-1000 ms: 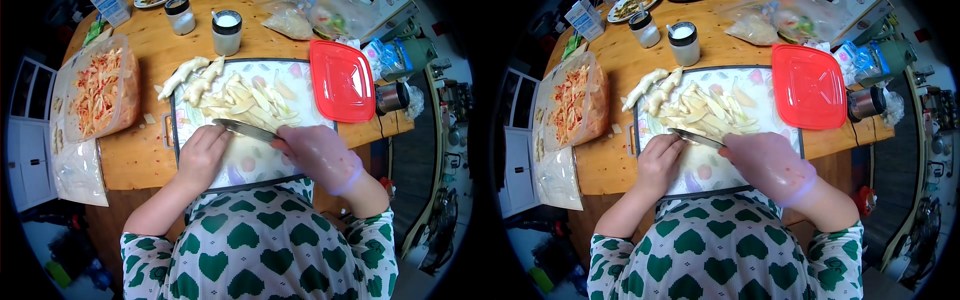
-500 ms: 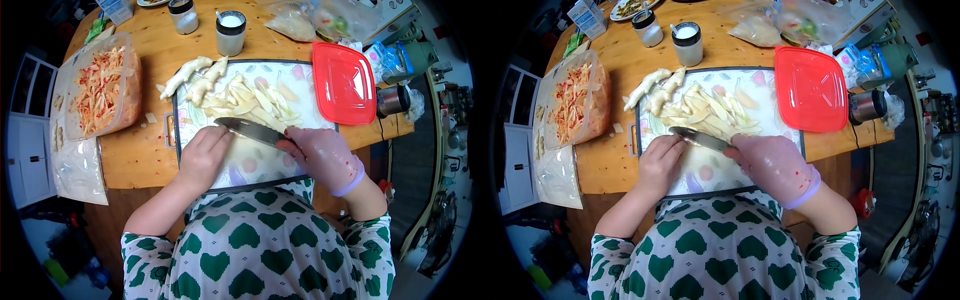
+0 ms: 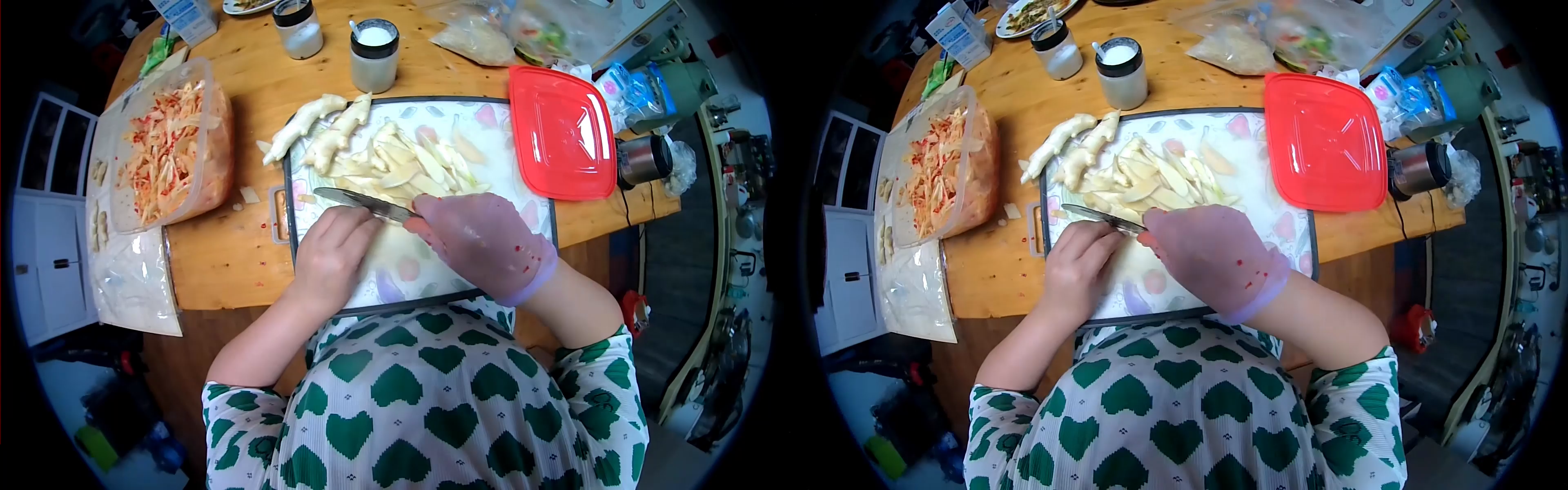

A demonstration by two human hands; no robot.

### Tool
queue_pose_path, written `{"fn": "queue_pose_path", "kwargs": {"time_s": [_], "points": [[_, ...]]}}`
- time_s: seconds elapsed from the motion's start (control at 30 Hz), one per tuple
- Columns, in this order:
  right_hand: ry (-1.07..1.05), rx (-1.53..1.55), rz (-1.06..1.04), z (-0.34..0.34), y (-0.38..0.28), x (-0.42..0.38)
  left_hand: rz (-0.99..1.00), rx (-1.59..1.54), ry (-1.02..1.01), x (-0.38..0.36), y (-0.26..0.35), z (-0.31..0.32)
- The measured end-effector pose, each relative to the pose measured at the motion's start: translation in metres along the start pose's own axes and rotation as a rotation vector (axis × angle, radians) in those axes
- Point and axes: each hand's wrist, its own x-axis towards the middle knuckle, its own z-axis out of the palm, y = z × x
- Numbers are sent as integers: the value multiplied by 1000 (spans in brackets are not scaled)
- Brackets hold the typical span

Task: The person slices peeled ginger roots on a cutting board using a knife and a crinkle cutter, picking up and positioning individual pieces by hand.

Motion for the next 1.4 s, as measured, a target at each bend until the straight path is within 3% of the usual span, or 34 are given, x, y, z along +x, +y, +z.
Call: {"fn": "queue_pose_path", "kwargs": {"time_s": [0.03,0.13,0.33,0.53,0.73,1.03,1.4], "points": [[5,-16,1,0,2,-2,-7,-14,-4,0,0,-2],[-253,67,245,-37,14,-17,-15,-23,-42,-4,-1,-1],[-97,-3,185,-31,12,-32,-30,-37,-7,-1,3,-2],[-139,-5,188,-31,0,-28,-15,4,16,-2,0,4],[-28,-13,96,-9,-5,-9,-38,27,2,1,4,-1],[-123,-26,236,-38,0,-24,-13,-9,5,0,-1,1],[-85,-37,92,-29,-3,-18,-28,-22,1,-1,2,-1]]}}
